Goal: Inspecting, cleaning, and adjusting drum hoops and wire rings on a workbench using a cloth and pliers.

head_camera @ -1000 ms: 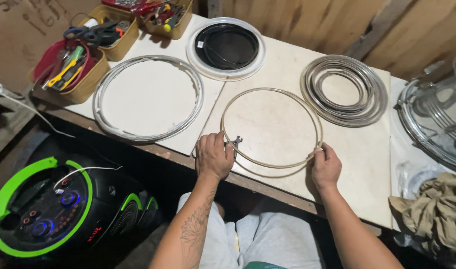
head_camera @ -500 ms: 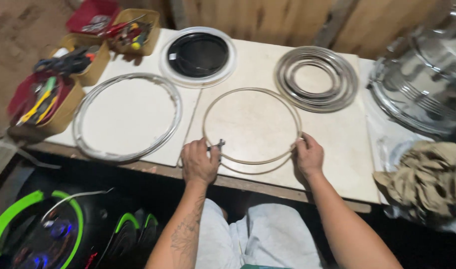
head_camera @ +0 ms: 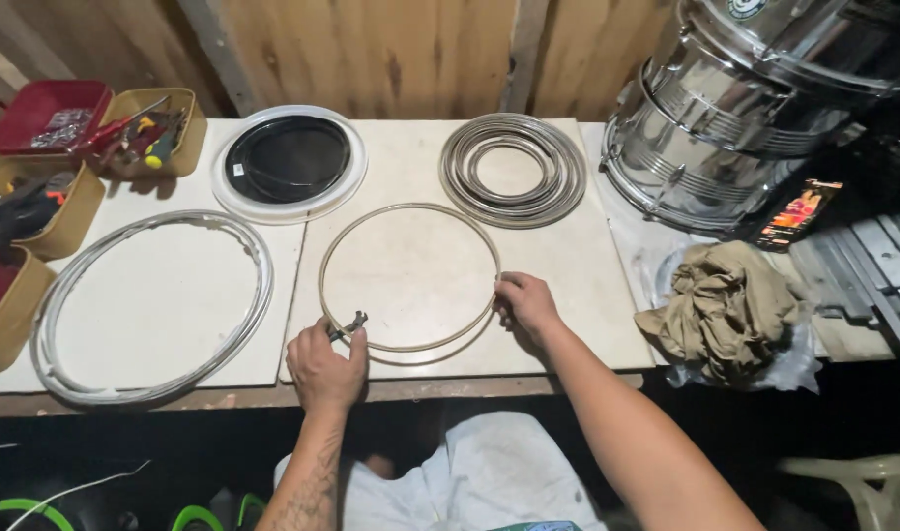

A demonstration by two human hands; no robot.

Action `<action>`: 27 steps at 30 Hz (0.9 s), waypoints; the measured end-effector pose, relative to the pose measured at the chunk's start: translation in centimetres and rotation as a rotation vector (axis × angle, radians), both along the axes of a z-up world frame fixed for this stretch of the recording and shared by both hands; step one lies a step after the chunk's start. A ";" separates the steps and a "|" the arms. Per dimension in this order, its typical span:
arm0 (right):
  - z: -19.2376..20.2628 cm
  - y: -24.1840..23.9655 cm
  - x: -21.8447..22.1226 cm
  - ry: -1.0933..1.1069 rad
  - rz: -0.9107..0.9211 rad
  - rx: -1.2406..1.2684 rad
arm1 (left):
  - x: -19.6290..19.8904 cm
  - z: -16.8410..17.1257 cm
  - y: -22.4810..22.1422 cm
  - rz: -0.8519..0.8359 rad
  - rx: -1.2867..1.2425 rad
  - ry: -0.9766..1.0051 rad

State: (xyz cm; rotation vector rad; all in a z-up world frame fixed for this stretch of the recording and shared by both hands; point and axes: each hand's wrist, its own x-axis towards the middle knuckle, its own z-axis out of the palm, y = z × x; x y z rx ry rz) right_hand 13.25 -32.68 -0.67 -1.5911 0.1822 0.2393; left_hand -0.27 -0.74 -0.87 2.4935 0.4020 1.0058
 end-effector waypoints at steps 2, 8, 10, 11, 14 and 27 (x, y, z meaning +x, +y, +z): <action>1.2 0.0 -0.5 0.003 0.019 -0.009 | -0.1 0.3 -0.3 0.014 -0.010 0.008; 1.8 0.1 -0.2 -0.079 0.101 -0.153 | -0.4 0.6 -1.1 0.042 0.100 0.004; 1.9 0.1 -0.2 -0.097 0.114 -0.193 | -0.3 0.7 -1.3 0.056 0.132 0.004; 2.3 0.2 -0.4 -0.057 0.100 -0.144 | -0.3 0.7 -1.4 0.064 0.140 -0.002; 2.1 0.1 -0.4 0.015 0.066 -0.059 | -0.3 0.8 -1.5 0.069 0.154 -0.016; 6.3 0.1 -2.8 0.160 -0.021 0.164 | -0.7 2.7 -2.4 0.056 0.108 0.095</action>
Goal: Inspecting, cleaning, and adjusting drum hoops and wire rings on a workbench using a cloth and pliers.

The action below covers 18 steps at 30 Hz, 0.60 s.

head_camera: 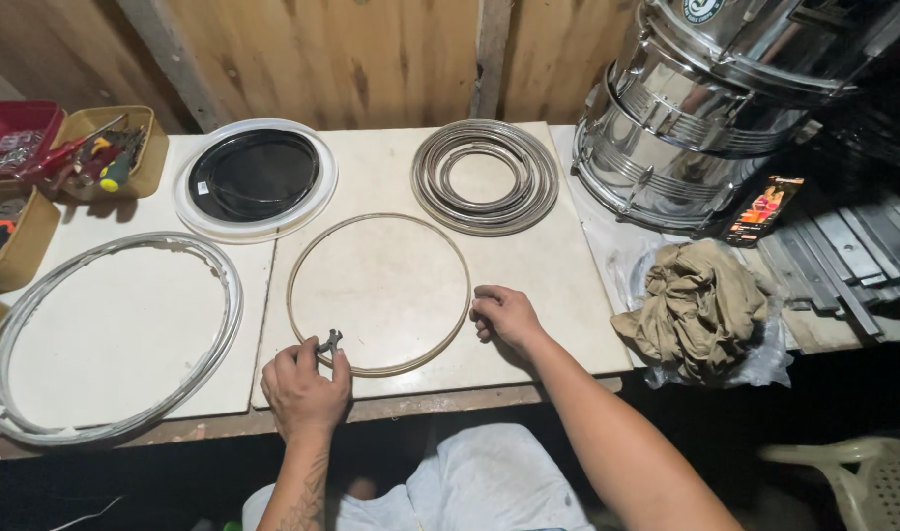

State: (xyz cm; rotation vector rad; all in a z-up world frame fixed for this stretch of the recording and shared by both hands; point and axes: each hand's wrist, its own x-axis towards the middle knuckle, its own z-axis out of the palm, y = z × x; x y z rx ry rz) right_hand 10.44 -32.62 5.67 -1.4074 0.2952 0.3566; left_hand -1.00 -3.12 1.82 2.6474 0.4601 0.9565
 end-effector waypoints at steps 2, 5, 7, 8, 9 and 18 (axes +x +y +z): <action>-0.3 -0.1 0.1 -0.011 0.004 -0.016 | 0.0 0.0 0.0 0.000 -0.016 0.019; -0.6 -0.1 -0.1 -0.036 0.008 -0.035 | 0.0 -0.1 0.0 -0.001 -0.029 0.023; -0.6 -0.1 -0.3 -0.053 0.005 -0.040 | 0.0 -0.2 0.0 -0.004 -0.029 0.005; -0.6 0.0 -0.3 -0.056 0.001 -0.041 | 0.0 -0.2 -0.1 -0.005 -0.021 -0.007; -0.5 0.0 -0.4 -0.058 -0.003 -0.042 | -0.1 -0.2 -0.1 -0.006 -0.014 -0.018; -1.4 -0.2 -0.1 -0.093 -0.006 -0.009 | 0.0 -0.1 -0.1 -0.007 0.019 -0.075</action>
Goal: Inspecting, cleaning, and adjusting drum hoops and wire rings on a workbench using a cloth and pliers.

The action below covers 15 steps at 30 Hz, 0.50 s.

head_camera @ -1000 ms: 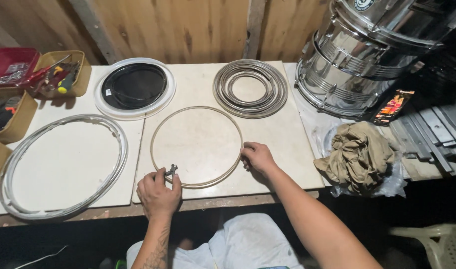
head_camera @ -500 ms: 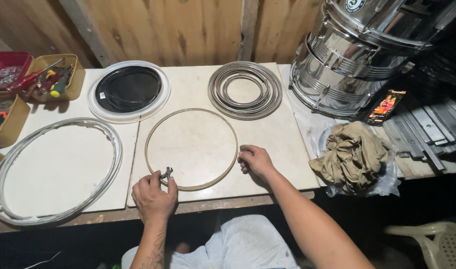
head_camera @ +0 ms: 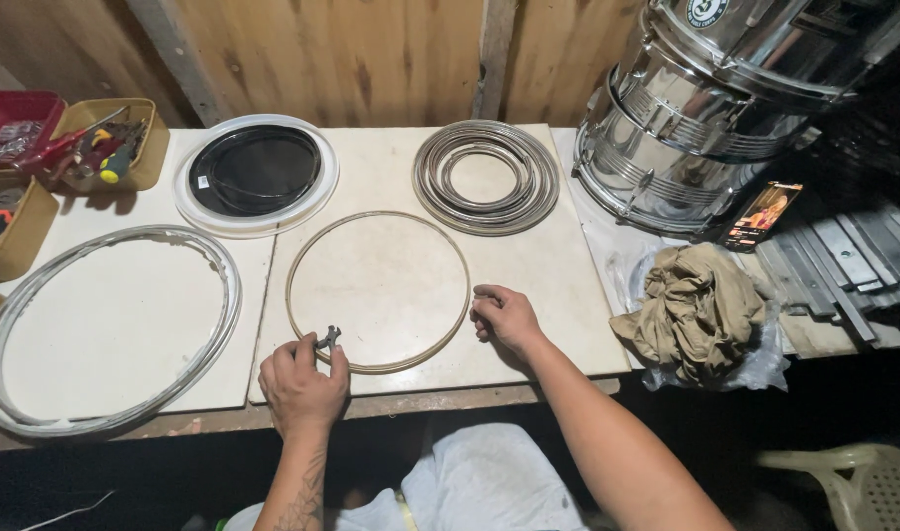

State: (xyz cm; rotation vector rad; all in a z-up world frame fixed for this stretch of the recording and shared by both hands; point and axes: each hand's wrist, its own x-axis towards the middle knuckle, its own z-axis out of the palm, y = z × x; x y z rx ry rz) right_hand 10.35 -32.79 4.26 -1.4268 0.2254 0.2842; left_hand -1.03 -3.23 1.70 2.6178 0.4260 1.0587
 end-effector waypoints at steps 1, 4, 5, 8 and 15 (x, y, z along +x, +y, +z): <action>0.2 0.0 -0.1 0.000 0.000 -0.001 | -0.1 0.1 0.0 0.000 -0.001 0.000; 0.8 0.1 -0.4 0.013 0.002 -0.030 | -0.2 0.1 0.0 0.003 -0.038 0.056; 1.1 0.2 -0.5 0.022 -0.008 0.005 | -0.2 0.0 0.0 -0.001 -0.027 0.053; 1.6 0.1 -1.0 0.021 -0.015 0.025 | -0.2 -0.1 0.1 -0.004 -0.033 0.082; 1.3 -5.1 -2.2 -0.337 -0.050 -0.639 | -0.3 0.5 0.2 0.002 -0.130 0.262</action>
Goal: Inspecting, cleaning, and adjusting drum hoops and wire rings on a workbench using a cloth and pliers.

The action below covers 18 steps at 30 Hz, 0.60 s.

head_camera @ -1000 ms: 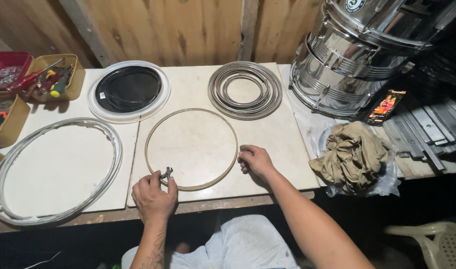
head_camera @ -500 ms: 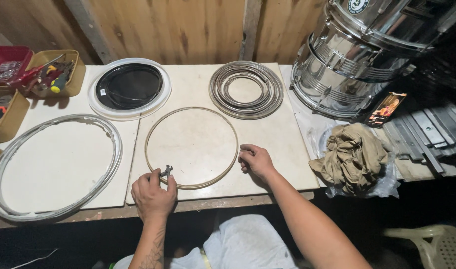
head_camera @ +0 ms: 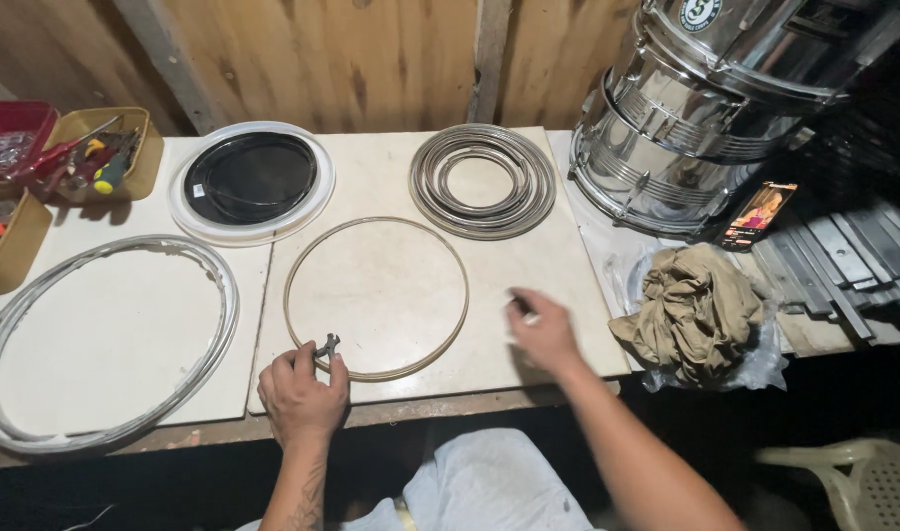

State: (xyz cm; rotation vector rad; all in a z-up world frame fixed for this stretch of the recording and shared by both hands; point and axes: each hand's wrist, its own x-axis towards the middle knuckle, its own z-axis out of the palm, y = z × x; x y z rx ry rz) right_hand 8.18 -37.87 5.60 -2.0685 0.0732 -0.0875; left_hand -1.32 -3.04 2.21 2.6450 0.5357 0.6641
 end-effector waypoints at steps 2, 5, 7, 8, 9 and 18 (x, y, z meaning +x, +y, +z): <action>0.6 -4.7 0.8 -0.222 -0.034 -0.202 | 0.1 -0.4 0.0 -0.004 0.028 -0.061; 6.1 -10.0 1.2 -0.447 -0.164 -0.442 | 0.1 0.0 -0.1 -0.007 0.044 -0.091; 10.4 -12.4 1.4 -0.451 -0.261 -0.477 | 0.1 0.1 -0.2 -0.007 0.032 -0.059; 12.2 -13.2 1.8 -0.265 -0.407 -0.448 | 0.2 -0.1 -0.2 -0.009 0.075 -0.137; 13.9 -14.0 2.2 -0.077 -0.548 -0.414 | 0.2 -0.3 -0.2 -0.011 0.119 -0.216; -0.6 -34.2 14.6 -0.193 -1.014 0.391 | 0.1 0.2 -0.2 -0.006 0.056 -0.091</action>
